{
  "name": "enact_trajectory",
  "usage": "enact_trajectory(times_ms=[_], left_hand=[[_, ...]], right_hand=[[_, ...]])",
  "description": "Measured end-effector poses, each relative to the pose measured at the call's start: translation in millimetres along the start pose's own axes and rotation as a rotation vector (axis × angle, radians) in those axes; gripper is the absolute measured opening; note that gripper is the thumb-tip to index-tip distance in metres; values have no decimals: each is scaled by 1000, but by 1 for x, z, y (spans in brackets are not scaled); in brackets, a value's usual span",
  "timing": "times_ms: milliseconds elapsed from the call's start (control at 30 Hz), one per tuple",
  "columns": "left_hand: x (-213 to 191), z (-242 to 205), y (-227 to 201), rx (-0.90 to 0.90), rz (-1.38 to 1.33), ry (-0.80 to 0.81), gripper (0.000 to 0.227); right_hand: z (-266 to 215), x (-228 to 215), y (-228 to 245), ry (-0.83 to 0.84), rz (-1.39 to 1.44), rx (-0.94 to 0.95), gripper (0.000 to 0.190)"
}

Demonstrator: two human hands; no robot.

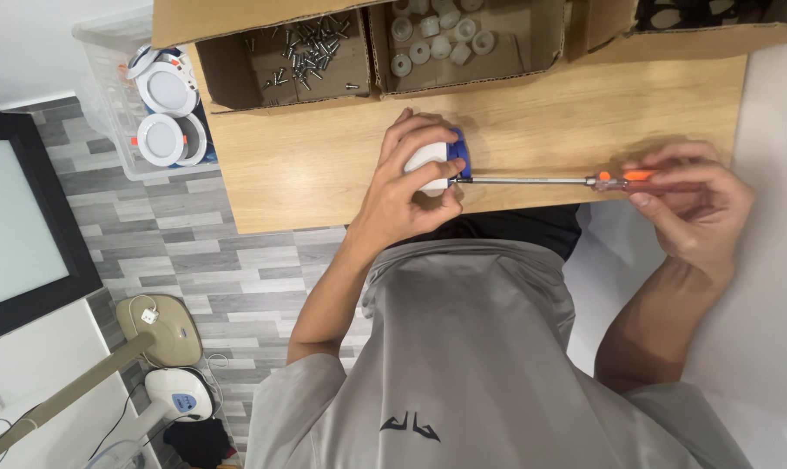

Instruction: The person uses a screwdriver to secure blue and white plastic electrical components together, repeatedly tightening small screws into the housings.

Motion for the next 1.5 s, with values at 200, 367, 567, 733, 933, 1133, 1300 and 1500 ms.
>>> enact_trajectory(times_ms=[200,367,567,733,933,1133,1300,1500], left_hand=[[0,0,0,18,14,-15,14],[1,-1,1,10,8,-12,14],[0,1,-1,14,11,-9,13],[1,-1,-1,26,21,-22,13],[2,0,-3,27,6,-21,18],[0,2,-6,28,5,-39,20],[0,1,-7,48,15,-47,13],[0,-4,-5,68,14,-51,17]], right_hand=[[-5,-2,-9,-15,53,-12,23],[-7,-5,-9,-5,47,-40,25],[9,20,21,-39,-102,131,35],[-4,-1,-11,-109,-108,188,6],[-11,-14,-26,-62,7,32,24],[-8,-10,-23,-82,55,-24,20],[-7,-11,-16,-97,1,-75,23],[-13,-15,-12,-112,52,-84,23]])
Point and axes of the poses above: each hand's wrist, its own z-axis towards the middle knuckle, its own x-axis out of the palm, y = z × x, the point moved 4 cm from there along z, towards the middle knuckle, and after that the axes turned 2 degrees about -y, right-handed, at the moved point
